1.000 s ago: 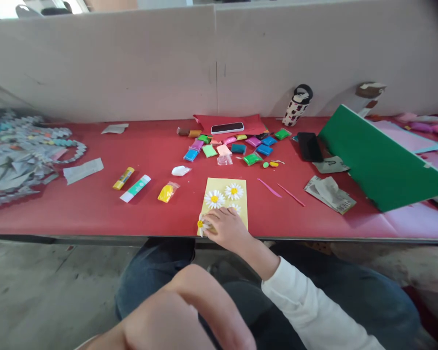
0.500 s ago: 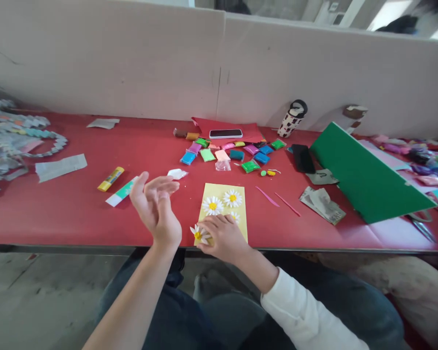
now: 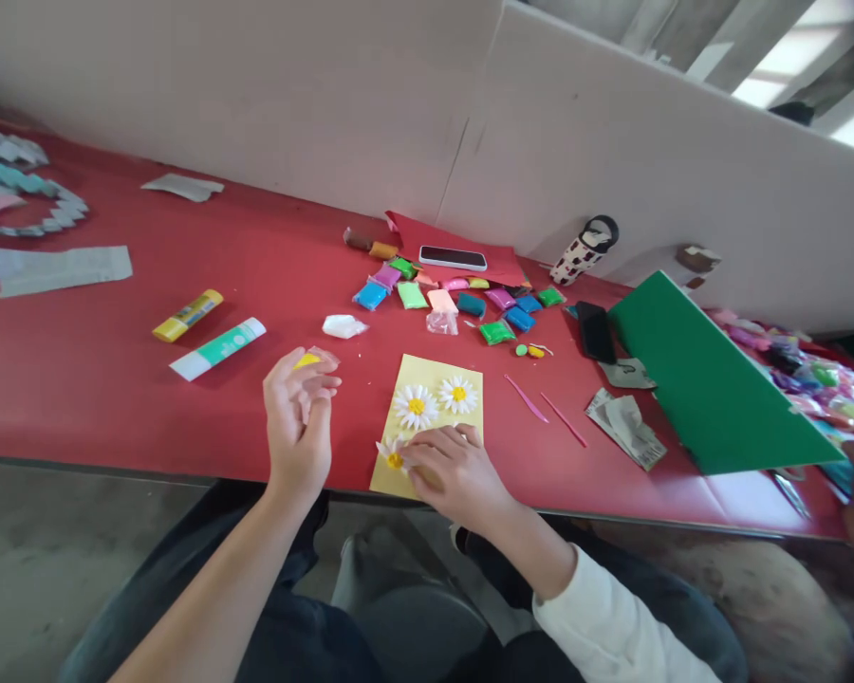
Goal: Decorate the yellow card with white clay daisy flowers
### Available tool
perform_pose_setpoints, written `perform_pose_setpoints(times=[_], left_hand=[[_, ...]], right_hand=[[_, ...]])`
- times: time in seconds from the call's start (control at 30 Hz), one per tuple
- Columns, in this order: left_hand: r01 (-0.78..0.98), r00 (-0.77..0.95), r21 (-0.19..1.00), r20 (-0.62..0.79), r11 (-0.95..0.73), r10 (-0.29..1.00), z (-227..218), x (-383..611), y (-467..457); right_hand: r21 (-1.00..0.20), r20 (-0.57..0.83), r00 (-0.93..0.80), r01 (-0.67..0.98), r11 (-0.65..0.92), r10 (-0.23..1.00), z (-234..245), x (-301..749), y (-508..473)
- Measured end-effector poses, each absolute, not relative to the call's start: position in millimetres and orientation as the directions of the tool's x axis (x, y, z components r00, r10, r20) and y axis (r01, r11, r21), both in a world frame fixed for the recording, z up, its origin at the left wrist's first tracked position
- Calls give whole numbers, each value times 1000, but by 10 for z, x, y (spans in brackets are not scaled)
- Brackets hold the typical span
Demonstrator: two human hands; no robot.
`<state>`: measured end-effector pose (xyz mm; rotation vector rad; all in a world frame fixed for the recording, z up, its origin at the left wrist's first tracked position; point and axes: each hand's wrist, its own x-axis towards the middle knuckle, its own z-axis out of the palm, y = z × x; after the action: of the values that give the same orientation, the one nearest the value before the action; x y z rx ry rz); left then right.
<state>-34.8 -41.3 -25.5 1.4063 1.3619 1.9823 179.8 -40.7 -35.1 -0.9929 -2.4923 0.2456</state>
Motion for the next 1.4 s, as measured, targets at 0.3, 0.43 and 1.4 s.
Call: perform_pose_setpoints(times=[0.3,0.43,1.4], left_hand=[[205,-468,862,502,-463,727,-340,-406,-377],[196,-463,873,484,-447,743,-335,-425,-406],[182,-442,907,420,-379,793,-373,-375,-271]], right_hand=[[-152,202,-858,448,881,472,-272,1841,-29],[-163,153,-881,424,891,447,-218,1817,6],[-653,216,-529,547,524,821,-51,1783,428]])
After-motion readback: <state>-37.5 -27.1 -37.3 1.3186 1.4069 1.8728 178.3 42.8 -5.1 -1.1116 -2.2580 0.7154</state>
